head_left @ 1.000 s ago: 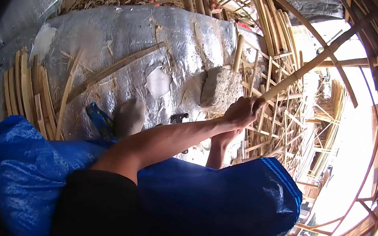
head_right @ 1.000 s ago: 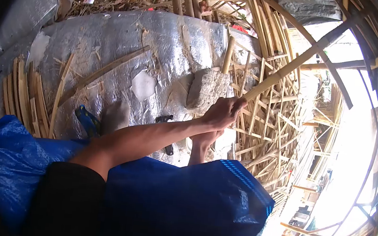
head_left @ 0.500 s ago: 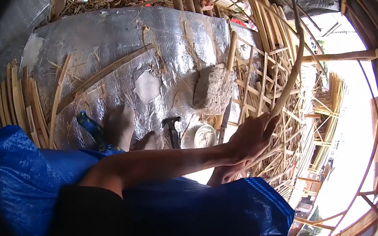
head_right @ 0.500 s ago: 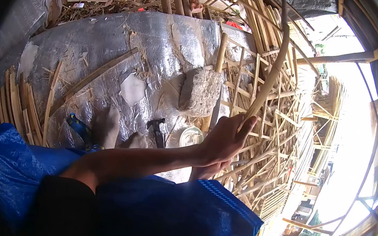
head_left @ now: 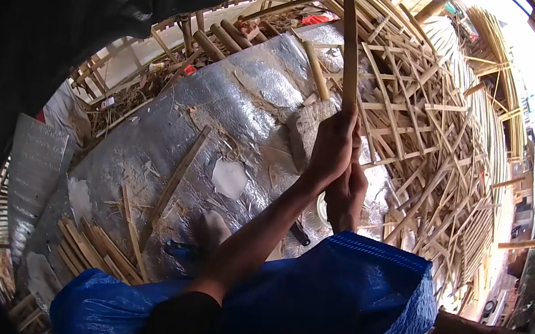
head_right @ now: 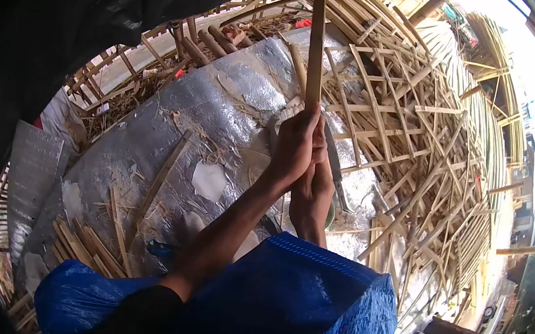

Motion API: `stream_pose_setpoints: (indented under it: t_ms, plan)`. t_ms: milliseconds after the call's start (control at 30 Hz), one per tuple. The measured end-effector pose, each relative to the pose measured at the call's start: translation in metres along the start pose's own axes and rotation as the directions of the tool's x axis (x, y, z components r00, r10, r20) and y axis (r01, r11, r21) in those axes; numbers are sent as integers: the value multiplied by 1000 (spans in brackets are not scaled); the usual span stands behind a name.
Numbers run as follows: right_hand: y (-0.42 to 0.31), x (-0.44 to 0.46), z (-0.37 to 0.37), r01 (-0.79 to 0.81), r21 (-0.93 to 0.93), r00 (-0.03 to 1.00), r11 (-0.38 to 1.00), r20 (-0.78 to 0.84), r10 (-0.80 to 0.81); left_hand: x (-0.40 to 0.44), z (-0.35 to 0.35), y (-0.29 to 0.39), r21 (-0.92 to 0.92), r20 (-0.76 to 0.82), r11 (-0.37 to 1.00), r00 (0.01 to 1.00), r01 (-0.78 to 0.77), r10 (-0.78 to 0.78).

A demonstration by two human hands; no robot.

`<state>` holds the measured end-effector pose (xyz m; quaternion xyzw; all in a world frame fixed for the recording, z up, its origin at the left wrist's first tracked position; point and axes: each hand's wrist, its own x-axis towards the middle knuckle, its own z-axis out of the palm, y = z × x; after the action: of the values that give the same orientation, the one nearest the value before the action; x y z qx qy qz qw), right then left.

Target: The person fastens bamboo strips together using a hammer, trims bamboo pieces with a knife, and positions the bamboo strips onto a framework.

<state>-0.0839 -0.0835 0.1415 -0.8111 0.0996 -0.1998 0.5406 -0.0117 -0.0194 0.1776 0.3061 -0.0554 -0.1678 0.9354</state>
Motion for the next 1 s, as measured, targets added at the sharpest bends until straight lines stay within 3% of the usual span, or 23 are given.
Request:
stream_pose_setpoints:
  t_ms: [33,100,133,167,233,333,433,567,633,767,800,833,933,1000]
  plan:
    - [-17,-7,1,37,-2,999,999,39,-36,-5,4,12,62,-8,997,999,-47,47]
    - [-49,-18,1,-153,13,987,988,60,152,-15,7,22,219,17,971,996,-91,89]
    - [-42,-21,7,-24,-27,1000,999,7,25,-16,7,23,234,-40,972,998,-28,38]
    - [-43,-23,5,-125,-6,990,992,63,125,-16,3,19,238,-103,971,995,20,5]
    - [-34,-26,8,-131,59,991,990,31,129,-9,-17,9,367,-119,926,992,90,-49]
    - [-30,-20,-4,-162,142,985,977,77,152,-10,-6,3,413,-114,910,993,33,16]
    - [-9,-26,-2,-159,151,982,976,125,141,-3,-25,-16,323,-228,946,972,13,64]
    - [32,-18,12,-58,163,993,985,115,39,1,-29,-22,303,-263,948,965,98,-15]
    - [30,-23,6,-377,316,918,871,255,304,7,-44,-16,167,-143,935,946,312,-290]
    - [48,-52,27,-454,291,889,842,203,410,16,-58,-6,-86,-67,879,877,469,-475]
    - [49,-54,30,-476,298,878,827,203,432,19,-69,-15,-32,-55,887,885,461,-462]
    - [51,-58,34,-489,272,870,829,217,442,18,-72,-26,39,-163,910,901,413,-402]
    - [71,-63,47,-473,376,881,797,210,424,17,-82,-43,65,-272,926,900,372,-342]
    - [77,-67,47,-575,490,818,656,325,475,13,-88,-46,234,-408,848,840,475,-358]
